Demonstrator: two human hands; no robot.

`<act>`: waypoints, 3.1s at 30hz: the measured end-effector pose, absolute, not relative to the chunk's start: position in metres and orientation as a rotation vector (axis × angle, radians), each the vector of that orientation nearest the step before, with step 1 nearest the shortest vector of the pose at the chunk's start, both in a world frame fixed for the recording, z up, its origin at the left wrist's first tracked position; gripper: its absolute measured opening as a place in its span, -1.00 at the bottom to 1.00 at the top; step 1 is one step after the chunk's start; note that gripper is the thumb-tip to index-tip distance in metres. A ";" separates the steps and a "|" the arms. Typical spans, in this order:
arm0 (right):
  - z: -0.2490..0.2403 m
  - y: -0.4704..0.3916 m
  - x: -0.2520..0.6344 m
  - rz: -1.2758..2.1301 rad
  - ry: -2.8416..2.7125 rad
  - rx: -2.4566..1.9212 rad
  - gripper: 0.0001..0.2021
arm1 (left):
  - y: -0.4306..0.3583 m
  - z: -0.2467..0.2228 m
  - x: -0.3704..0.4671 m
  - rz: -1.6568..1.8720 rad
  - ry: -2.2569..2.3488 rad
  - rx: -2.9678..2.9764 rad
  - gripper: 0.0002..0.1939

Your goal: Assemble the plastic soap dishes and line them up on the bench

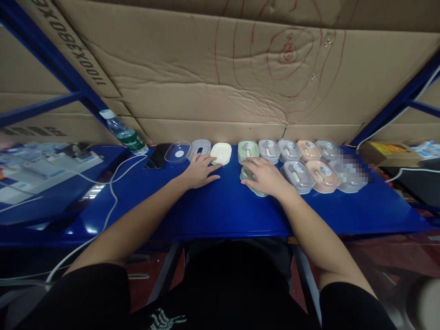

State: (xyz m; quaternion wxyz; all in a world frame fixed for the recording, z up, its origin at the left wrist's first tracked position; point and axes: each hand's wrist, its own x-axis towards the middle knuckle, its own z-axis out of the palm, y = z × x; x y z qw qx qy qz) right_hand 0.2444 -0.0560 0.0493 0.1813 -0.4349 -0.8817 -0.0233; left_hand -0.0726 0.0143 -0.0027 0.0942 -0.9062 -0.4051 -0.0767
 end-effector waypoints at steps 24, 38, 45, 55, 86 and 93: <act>0.043 -0.061 0.252 0.279 -2.605 -1.231 0.10 | 0.019 -0.004 -0.070 -0.272 -1.132 -2.779 -0.16; 0.043 -0.063 0.229 0.270 -2.102 -1.009 -0.32 | -0.008 0.025 -0.064 -0.575 -0.797 -2.771 -0.23; 0.038 -0.057 0.226 0.752 -1.588 -1.063 -0.31 | -0.022 0.039 -0.060 -0.538 -0.784 -2.803 -0.58; 0.041 -0.046 0.232 0.802 -1.540 -1.066 -0.34 | 0.005 0.030 -0.085 -0.916 -1.114 -2.575 -0.48; 0.035 -0.044 0.238 0.184 -1.965 -1.215 -0.74 | 0.038 0.055 -0.165 -0.319 -2.550 -2.044 -0.64; 0.035 -0.045 0.238 0.243 -2.083 -1.215 -0.71 | 0.041 0.053 -0.171 -0.279 -2.548 -2.098 -0.44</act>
